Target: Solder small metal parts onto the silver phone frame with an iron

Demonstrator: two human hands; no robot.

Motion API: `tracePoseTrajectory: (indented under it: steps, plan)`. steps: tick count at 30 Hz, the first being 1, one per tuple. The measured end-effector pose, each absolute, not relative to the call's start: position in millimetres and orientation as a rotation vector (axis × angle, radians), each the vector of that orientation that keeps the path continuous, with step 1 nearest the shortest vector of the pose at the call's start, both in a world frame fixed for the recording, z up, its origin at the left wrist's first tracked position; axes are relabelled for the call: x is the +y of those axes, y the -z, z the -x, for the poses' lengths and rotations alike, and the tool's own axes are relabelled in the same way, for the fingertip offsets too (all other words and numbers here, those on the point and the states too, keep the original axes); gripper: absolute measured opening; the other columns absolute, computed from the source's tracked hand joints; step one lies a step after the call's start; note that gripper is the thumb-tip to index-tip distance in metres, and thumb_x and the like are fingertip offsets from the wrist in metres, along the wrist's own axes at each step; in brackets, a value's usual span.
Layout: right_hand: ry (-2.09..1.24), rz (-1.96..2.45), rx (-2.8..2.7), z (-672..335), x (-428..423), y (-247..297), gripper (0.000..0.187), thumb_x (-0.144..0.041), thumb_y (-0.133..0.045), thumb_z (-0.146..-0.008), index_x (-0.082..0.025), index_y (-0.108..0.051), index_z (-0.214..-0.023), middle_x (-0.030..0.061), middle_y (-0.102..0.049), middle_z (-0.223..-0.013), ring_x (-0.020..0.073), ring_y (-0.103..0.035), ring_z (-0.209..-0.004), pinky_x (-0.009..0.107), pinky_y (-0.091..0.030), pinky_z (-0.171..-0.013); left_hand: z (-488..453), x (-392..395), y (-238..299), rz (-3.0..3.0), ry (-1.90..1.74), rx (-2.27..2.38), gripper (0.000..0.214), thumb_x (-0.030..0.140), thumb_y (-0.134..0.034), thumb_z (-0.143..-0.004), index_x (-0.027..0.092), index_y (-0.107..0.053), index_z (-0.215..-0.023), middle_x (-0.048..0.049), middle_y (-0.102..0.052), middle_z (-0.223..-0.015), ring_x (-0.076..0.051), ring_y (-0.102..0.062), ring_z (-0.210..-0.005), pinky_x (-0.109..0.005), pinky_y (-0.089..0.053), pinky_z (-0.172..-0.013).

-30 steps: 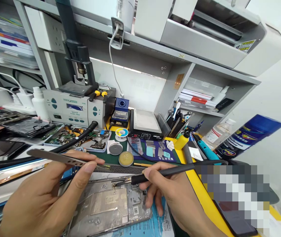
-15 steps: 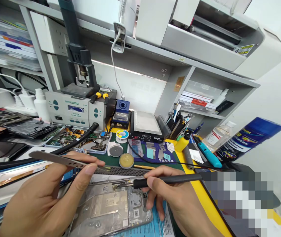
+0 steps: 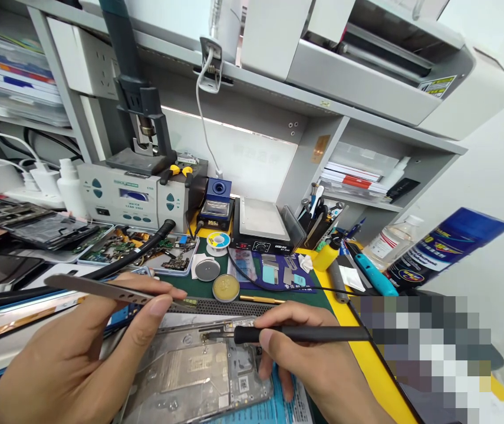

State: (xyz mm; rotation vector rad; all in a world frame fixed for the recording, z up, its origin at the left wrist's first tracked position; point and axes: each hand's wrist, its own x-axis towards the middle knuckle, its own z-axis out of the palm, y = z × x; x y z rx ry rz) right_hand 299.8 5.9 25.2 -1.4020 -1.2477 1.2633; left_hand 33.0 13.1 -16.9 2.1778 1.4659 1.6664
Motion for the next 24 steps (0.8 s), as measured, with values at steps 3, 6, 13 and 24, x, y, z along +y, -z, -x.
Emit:
tracePoseTrajectory:
  steps: [3, 6, 13, 24]
  plan:
    - [-1.247, 1.414, -1.236, -301, 6, -23, 0.034, -0.046, -0.103, -0.078, -0.016, -0.089, -0.085, 0.0072, -0.078, -0.055, 0.0133, -0.057, -0.040, 0.021, -0.044, -0.038, -32, 12, 17, -2.173, -1.672, 1.459, 0.010, 0.034, -0.061, -0.115, 0.034, -0.071, -0.118, 0.0024, -0.085, -0.111, -0.019, -0.083, -0.096, -0.030, -0.071, -0.091]
    - [-1.251, 1.403, -1.238, -301, 6, -23, 0.031, -0.044, -0.103, -0.078, -0.017, -0.090, -0.085, 0.0067, -0.078, -0.056, 0.0124, -0.058, -0.041, 0.020, -0.045, -0.039, -32, 13, 16, -2.182, -1.659, 1.447, 0.011, 0.034, -0.061, -0.115, 0.035, -0.070, -0.121, 0.0038, -0.085, -0.111, -0.017, -0.083, -0.097, -0.027, -0.070, -0.092]
    - [-1.251, 1.319, -1.228, -303, 4, -20, 0.027, -0.042, -0.105, -0.080, -0.019, -0.092, -0.084, 0.0054, -0.079, -0.062, 0.0111, -0.060, -0.042, 0.018, -0.047, -0.039, -30, 14, 17, -2.208, -1.649, 1.450, 0.010, 0.033, -0.061, -0.115, 0.033, -0.071, -0.118, 0.0036, -0.085, -0.111, -0.016, -0.082, -0.098, -0.025, -0.068, -0.091]
    - [-1.286, 1.305, -1.158, -304, 5, -18, 0.028, -0.042, -0.106, -0.077, -0.019, -0.092, -0.083, 0.0096, -0.083, -0.068, 0.0177, -0.072, -0.053, 0.018, -0.049, -0.039, -30, 16, 17, -2.203, -1.625, 1.428, 0.010, 0.034, -0.063, -0.115, 0.033, -0.072, -0.120, 0.0040, -0.085, -0.111, -0.015, -0.083, -0.096, -0.023, -0.067, -0.089]
